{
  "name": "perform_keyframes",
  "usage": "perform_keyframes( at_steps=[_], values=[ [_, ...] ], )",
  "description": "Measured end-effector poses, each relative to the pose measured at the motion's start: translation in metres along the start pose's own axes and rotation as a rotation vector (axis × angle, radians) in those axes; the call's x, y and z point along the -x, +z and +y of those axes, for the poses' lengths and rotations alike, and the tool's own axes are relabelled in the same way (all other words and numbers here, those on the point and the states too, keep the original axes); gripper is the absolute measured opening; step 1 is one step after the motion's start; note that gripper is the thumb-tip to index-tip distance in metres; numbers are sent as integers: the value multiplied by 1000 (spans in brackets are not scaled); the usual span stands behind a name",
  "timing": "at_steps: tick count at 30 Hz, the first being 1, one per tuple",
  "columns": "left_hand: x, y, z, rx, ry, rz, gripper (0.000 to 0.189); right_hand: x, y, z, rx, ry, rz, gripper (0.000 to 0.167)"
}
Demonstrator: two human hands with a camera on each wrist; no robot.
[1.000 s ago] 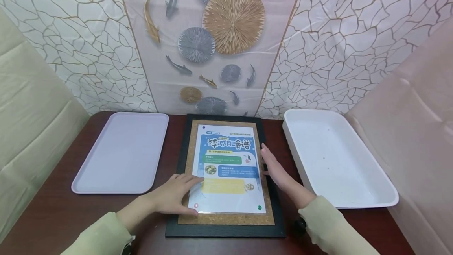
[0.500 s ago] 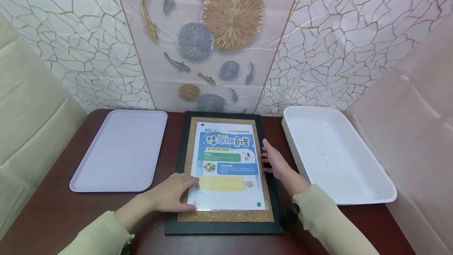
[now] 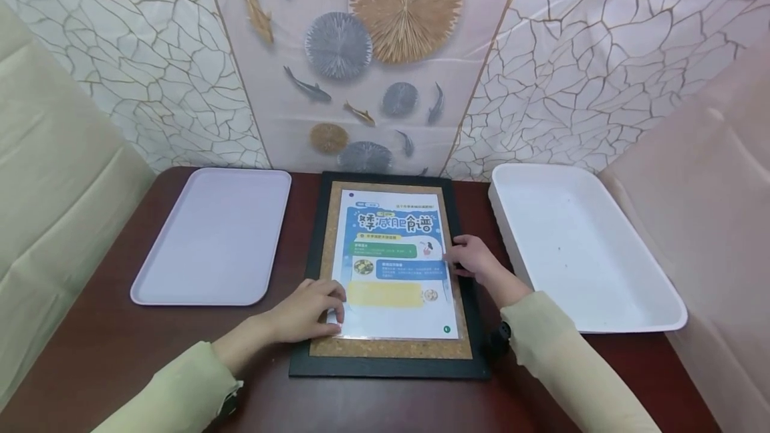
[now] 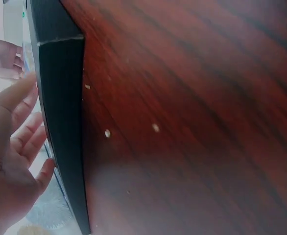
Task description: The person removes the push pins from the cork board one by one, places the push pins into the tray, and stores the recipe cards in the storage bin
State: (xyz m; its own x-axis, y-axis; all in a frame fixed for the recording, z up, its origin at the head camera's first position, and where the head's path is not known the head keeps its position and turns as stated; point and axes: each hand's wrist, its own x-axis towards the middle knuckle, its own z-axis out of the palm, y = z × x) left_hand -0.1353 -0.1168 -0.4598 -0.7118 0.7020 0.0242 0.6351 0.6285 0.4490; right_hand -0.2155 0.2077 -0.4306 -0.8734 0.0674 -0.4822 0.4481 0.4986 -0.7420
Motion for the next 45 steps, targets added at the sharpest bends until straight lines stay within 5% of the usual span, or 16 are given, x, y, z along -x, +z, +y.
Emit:
perform_keyframes(
  at_steps=[9,18,30,38,45],
  values=[
    [-6,-4,0,24,-44,7,8,-5,9,-1,76,-97,100,53],
    [-11,-16,0,73,-112,-103,10,-8,13,-5,88,-111,111,55],
    [-11,-21,-1,130,-127,-188,11,-11,18,1,85,-103,98,55],
    [-6,-25,-5,289,-70,-287,8,-9,15,3,109,-104,97,57],
    [-10,-40,-21,475,-89,-212,6,-4,10,8,108,-84,103,57]
  ],
)
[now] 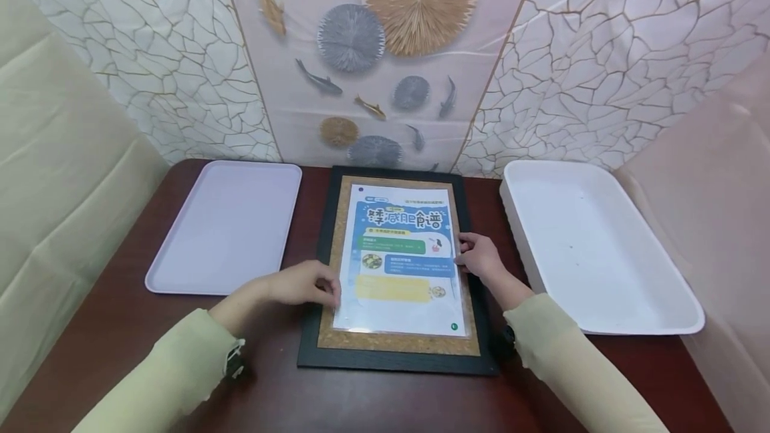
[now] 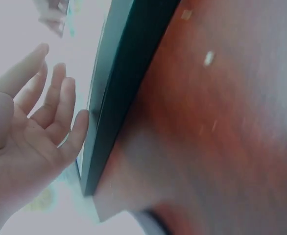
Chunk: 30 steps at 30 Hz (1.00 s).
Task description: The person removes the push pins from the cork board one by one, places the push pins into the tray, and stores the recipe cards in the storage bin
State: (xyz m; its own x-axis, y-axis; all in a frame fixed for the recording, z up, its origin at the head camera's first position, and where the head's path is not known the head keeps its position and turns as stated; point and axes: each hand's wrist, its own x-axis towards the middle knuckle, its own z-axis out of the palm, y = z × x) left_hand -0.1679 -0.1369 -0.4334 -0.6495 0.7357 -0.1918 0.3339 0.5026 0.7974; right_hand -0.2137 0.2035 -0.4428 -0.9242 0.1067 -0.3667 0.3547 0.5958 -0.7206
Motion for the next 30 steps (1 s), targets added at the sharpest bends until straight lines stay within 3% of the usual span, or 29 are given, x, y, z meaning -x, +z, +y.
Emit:
perform_keyframes(
  at_steps=[4,16,22,30],
  values=[
    [1,-19,-8,2,-42,112,6,1,-3,2,-5,-4,1,56],
    [13,-79,-49,-21,-214,566,12,1,-4,3,-11,-9,5,57],
    [21,-96,-69,-26,-348,654,20,1,-4,2,-10,-6,4,57],
    [34,-103,-85,-79,-501,732,26,0,-1,3,-19,-10,7,57]
  ],
)
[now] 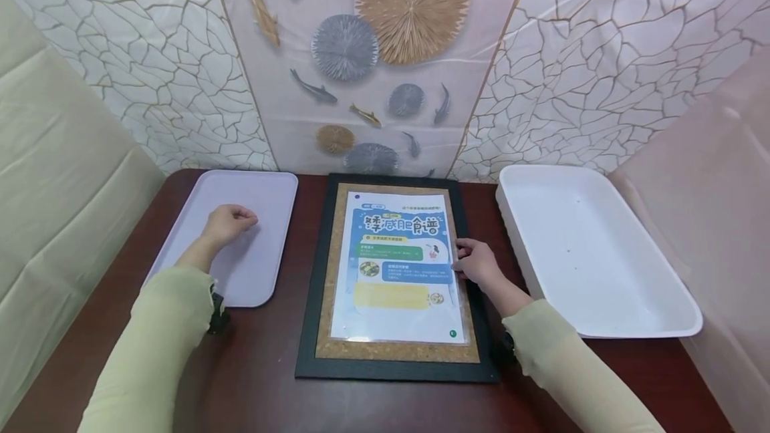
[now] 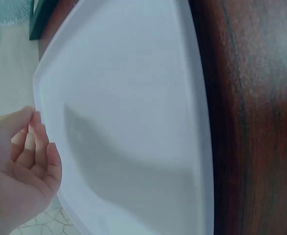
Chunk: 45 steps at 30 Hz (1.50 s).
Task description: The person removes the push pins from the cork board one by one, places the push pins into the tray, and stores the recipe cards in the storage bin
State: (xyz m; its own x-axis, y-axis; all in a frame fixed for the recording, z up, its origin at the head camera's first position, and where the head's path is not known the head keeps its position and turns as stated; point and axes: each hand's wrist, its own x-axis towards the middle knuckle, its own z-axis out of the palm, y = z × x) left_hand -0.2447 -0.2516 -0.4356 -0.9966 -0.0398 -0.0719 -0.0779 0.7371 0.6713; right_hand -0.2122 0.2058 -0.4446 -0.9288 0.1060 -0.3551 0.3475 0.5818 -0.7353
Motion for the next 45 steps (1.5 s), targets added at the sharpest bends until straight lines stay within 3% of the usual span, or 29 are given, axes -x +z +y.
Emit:
perform_keyframes(
  at_steps=[4,10,26,30,36,45],
  values=[
    [0,0,-9,-47,-50,28,26,-1,2,1,5,-3,5,57],
    [1,1,-18,-61,-69,37,26,-1,3,1,4,-9,13,57],
    [-9,4,-13,-62,-72,19,26,-4,-5,1,5,-17,18,57],
    [-18,5,-1,-23,-18,56,26,-4,-7,2,5,-13,23,57],
    [-37,20,37,8,91,96,27,-2,-7,2,-8,0,17,57],
    [-58,64,86,78,86,-17,30,0,1,3,1,8,15,57]
  ],
)
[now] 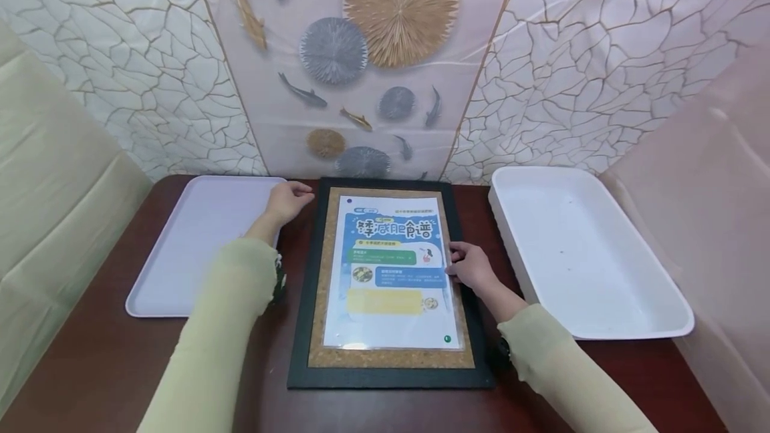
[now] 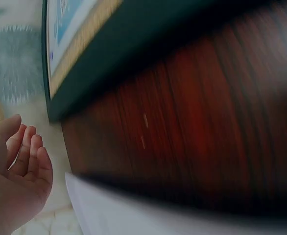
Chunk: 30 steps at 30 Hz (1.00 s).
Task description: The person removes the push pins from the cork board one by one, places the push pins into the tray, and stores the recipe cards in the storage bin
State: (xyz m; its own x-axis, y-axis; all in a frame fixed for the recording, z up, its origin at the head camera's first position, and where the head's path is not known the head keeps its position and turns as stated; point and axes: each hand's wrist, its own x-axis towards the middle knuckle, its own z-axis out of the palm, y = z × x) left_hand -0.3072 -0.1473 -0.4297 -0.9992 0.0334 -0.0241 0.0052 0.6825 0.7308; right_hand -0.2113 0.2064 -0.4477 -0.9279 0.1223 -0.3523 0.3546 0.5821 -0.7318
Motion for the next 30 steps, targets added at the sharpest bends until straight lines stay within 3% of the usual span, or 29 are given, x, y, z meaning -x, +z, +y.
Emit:
perform_keyframes(
  at_steps=[7,11,14,19,25,30],
  values=[
    [-13,39,22,18,-53,-93,34,-1,1,3,-8,0,-7,57],
    [-18,53,32,-31,-39,-133,35,-1,0,2,-15,11,0,57],
    [-21,60,39,-97,-22,-138,33,-1,-1,2,-19,-3,7,57],
    [-22,66,46,-156,-65,-121,31,-2,0,2,-26,-48,12,56],
    [-22,71,52,-204,-106,-100,29,-1,0,4,-25,-42,23,55],
    [-25,77,54,-297,-119,-79,27,0,-2,3,-26,-30,21,56]
  ],
)
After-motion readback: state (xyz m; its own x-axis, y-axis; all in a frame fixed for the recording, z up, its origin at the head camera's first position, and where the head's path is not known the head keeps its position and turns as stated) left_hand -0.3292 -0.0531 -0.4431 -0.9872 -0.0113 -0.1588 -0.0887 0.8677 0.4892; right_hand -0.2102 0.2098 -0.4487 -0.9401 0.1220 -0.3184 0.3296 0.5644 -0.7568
